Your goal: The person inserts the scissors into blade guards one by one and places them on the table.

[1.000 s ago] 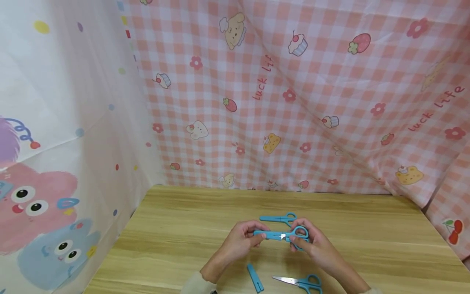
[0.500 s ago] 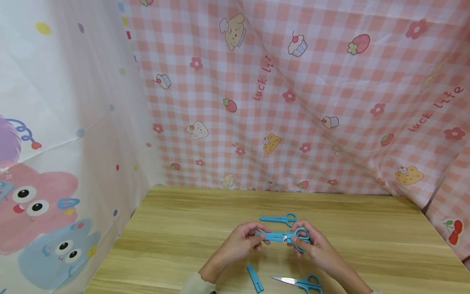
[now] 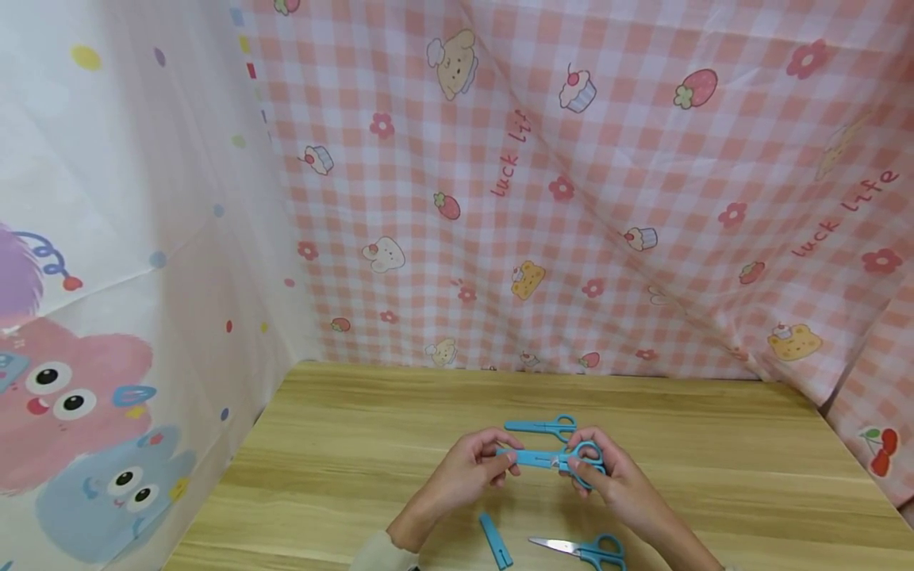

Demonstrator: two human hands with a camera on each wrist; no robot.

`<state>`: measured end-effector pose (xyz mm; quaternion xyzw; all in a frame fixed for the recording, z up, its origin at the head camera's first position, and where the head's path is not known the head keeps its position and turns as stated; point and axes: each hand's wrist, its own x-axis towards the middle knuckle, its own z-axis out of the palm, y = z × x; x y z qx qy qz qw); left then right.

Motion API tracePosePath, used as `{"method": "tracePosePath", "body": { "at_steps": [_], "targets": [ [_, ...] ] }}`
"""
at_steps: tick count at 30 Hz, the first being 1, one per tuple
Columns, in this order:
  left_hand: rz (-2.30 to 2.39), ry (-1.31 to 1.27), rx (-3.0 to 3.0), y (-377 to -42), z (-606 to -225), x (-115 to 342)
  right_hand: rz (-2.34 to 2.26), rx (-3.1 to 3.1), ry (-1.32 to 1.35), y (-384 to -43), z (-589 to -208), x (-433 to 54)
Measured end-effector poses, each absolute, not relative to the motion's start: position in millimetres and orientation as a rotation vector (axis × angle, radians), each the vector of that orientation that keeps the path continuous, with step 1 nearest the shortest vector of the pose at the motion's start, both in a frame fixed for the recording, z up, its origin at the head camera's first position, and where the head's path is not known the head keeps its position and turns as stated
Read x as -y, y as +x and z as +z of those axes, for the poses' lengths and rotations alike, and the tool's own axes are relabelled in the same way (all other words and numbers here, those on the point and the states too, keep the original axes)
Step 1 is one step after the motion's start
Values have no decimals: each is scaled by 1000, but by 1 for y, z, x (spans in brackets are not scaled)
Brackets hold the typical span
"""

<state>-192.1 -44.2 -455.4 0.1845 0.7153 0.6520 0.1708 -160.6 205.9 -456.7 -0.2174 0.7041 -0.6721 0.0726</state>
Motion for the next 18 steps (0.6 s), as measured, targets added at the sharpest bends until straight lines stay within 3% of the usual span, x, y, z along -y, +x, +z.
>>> {"method": "tracePosePath", "body": {
  "at_steps": [18],
  "targets": [
    [1872, 554, -2070, -189, -456, 42, -1989, -2126, -714, -160, -458, -206]
  ]
}}
